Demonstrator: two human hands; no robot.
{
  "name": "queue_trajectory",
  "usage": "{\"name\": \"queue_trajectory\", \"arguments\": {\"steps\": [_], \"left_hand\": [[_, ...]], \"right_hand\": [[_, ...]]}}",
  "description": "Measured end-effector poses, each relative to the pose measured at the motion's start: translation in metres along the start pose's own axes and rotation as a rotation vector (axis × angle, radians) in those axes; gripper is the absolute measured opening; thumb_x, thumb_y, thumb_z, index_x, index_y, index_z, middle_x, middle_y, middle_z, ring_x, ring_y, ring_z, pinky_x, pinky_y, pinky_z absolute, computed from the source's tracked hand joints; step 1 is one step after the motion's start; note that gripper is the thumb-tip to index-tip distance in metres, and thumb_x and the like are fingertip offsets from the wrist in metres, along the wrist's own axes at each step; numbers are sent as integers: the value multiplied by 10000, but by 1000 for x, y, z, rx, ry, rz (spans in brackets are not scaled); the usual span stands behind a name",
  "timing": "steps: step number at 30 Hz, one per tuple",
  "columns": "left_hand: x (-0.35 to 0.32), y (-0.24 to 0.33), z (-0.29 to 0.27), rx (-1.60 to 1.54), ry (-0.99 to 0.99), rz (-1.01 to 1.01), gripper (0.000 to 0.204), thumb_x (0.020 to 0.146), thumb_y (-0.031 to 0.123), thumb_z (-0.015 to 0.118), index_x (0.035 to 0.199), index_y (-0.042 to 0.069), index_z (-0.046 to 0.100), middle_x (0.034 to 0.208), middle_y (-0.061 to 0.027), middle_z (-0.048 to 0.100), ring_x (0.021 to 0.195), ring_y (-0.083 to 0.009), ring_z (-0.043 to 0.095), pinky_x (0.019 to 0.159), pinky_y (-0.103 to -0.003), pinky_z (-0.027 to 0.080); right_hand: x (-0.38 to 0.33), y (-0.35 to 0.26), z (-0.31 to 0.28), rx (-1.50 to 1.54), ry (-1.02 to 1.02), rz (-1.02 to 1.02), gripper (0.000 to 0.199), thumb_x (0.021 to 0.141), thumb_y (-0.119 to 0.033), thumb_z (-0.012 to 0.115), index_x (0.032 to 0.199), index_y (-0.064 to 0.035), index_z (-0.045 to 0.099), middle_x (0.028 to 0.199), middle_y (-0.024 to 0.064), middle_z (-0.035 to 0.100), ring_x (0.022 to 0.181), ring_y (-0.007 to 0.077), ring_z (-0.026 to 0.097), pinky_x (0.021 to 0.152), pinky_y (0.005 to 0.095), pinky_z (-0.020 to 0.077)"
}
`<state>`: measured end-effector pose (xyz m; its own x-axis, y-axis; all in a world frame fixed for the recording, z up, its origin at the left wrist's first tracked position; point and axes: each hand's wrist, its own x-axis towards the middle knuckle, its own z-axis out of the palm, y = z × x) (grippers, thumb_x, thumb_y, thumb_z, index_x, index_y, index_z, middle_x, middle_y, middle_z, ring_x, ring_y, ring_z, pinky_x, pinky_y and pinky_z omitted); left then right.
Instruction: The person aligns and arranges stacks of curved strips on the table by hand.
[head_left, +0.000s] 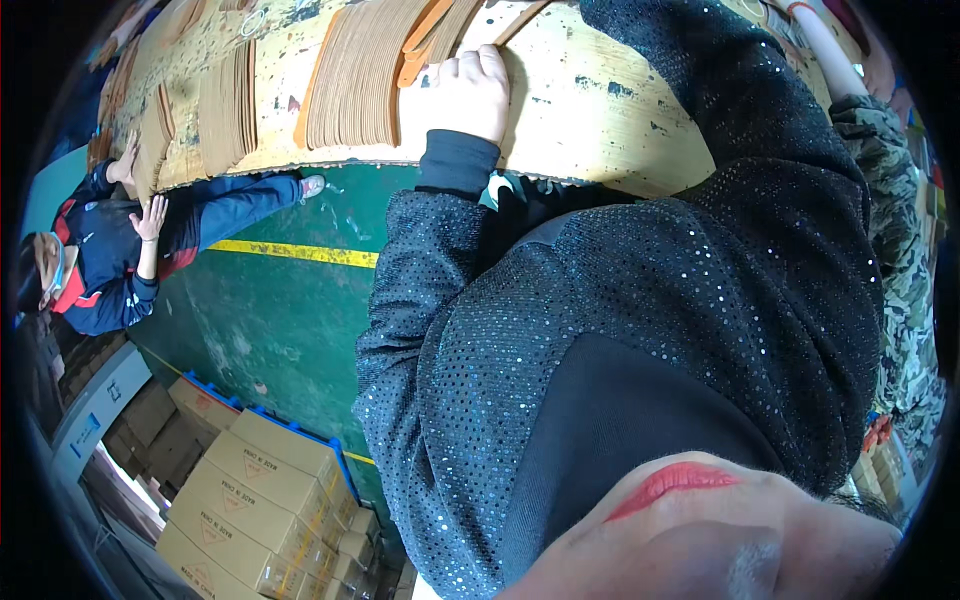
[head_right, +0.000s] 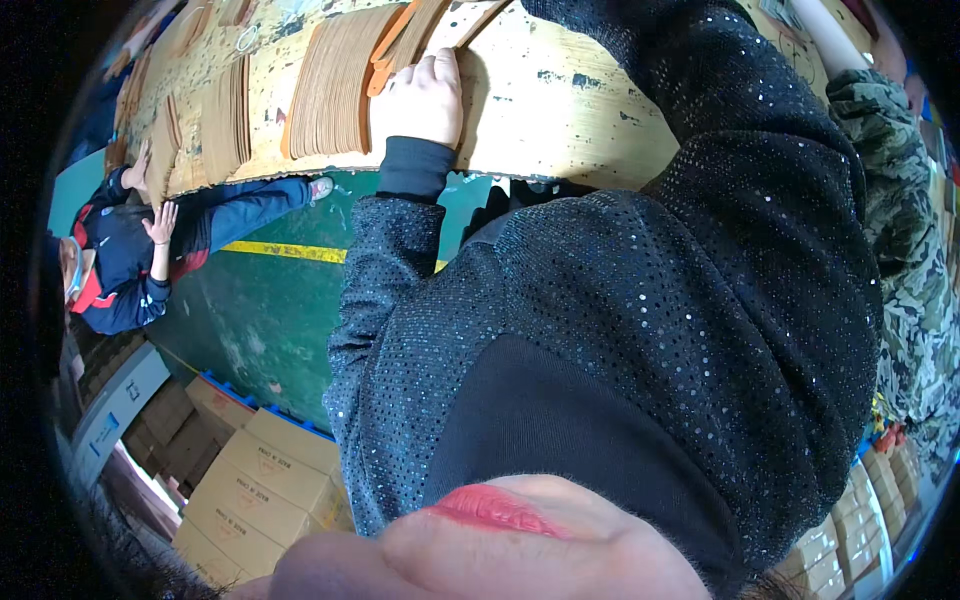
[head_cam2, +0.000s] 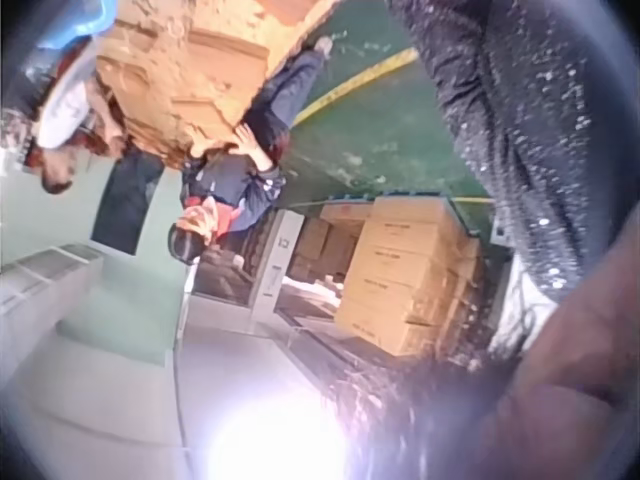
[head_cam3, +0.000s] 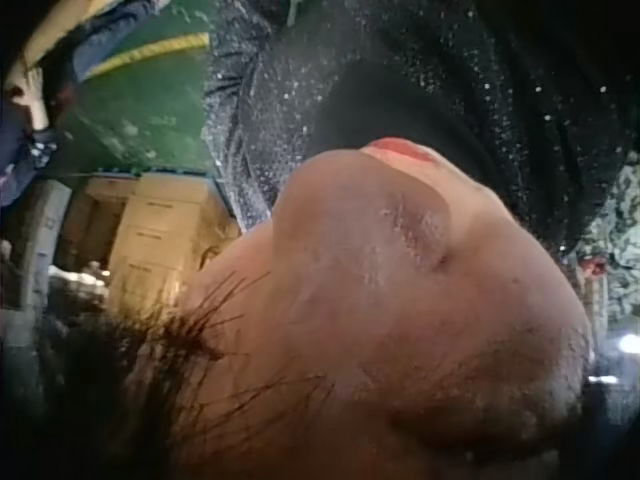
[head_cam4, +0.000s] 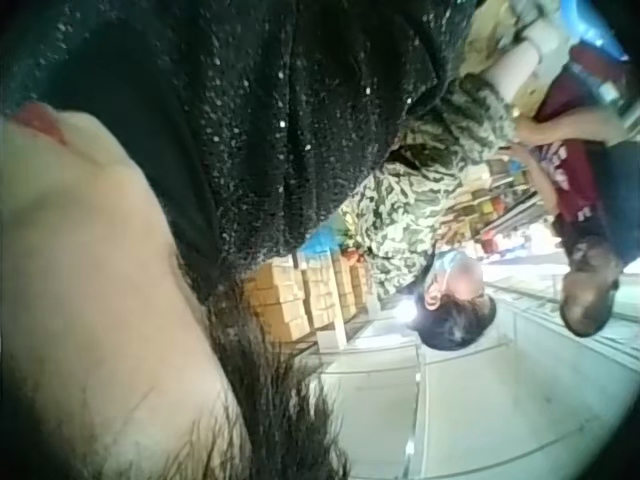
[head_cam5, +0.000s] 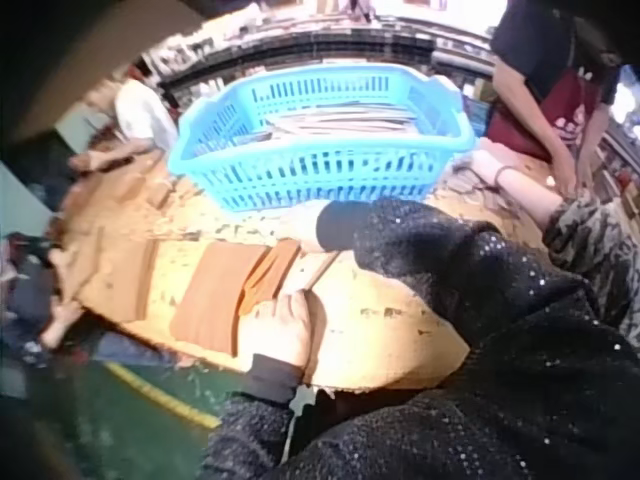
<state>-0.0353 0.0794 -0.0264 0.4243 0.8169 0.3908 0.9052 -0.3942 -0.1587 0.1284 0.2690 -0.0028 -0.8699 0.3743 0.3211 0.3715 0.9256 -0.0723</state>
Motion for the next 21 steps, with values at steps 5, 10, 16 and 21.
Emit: {"name": "queue_trajectory", "arguments": {"steps": [5,10,16,21], "left_hand": [[-2,-20,-2,-383,-90,-301,205,962,207,587,1028,76,730,968,-159,754,902,-351,718,832,-449,573],[7,-37,10,-740,-61,-465,191,941,199,651,1021,106,797,982,-181,759,937,-340,732,894,-400,574],[-2,-38,22,-567,95,-334,181,917,222,691,1013,117,803,931,-150,755,856,-310,737,818,-384,587],[0,-31,21,-493,89,-344,179,908,232,690,975,106,799,909,-159,730,838,-321,720,809,-405,579]], "right_hand": [[29,7,9,246,-375,251,435,708,-158,794,1139,-123,743,1058,159,749,990,354,705,858,447,560],[33,49,0,406,-573,392,628,609,-142,885,1217,-105,732,1039,165,759,955,303,720,810,433,566],[15,28,2,377,-478,303,657,624,-176,884,1249,-87,701,1088,180,740,1001,328,701,849,443,554],[-13,7,-6,257,-354,252,671,630,-190,884,1262,-81,687,1109,186,730,1024,337,690,866,447,548]]}}
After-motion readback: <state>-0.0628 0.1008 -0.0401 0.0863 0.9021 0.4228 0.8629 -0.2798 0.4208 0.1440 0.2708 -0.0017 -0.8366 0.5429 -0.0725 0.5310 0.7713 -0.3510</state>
